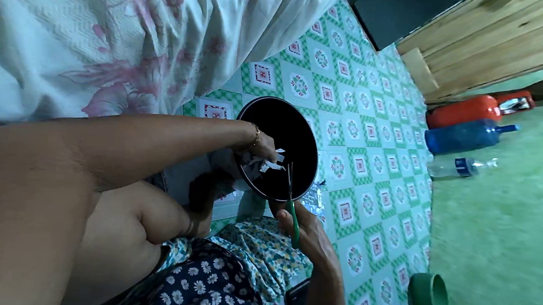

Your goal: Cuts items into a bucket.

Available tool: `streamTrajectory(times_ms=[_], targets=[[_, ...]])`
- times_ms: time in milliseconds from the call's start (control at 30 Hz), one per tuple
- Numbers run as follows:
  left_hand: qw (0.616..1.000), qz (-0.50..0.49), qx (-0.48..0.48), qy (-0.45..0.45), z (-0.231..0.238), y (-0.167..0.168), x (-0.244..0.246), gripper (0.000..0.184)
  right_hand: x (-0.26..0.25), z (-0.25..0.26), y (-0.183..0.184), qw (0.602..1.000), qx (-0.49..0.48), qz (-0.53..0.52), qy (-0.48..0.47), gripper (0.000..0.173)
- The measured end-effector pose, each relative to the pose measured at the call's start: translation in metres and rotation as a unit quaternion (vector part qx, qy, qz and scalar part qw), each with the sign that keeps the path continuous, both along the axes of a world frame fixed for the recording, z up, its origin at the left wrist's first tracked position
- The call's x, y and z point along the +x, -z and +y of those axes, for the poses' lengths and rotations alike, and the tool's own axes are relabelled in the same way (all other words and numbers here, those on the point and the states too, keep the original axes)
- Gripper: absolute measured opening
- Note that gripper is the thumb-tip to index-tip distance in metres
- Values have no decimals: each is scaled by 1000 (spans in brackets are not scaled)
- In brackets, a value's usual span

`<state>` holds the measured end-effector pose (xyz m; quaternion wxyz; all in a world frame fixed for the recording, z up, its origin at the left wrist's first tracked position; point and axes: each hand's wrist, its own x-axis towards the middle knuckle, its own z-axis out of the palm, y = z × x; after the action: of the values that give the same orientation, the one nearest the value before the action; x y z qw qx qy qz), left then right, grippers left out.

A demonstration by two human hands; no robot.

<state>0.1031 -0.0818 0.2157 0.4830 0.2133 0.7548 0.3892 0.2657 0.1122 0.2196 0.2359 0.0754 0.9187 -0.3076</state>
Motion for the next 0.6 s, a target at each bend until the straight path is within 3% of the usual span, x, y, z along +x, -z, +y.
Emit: streamTrajectory(times_ms=[200, 400, 600], targets=[[990, 112, -36, 75, 8, 9, -11, 30, 0, 1, 0, 1000, 12, -1, 1, 52], [989, -102, 70, -80, 8, 4, -2, 29, 3, 0, -4, 1000, -5, 2, 2, 53], [968, -184, 125, -117, 11, 3, 6, 24, 5, -6, -6, 999, -39, 22, 9, 48]])
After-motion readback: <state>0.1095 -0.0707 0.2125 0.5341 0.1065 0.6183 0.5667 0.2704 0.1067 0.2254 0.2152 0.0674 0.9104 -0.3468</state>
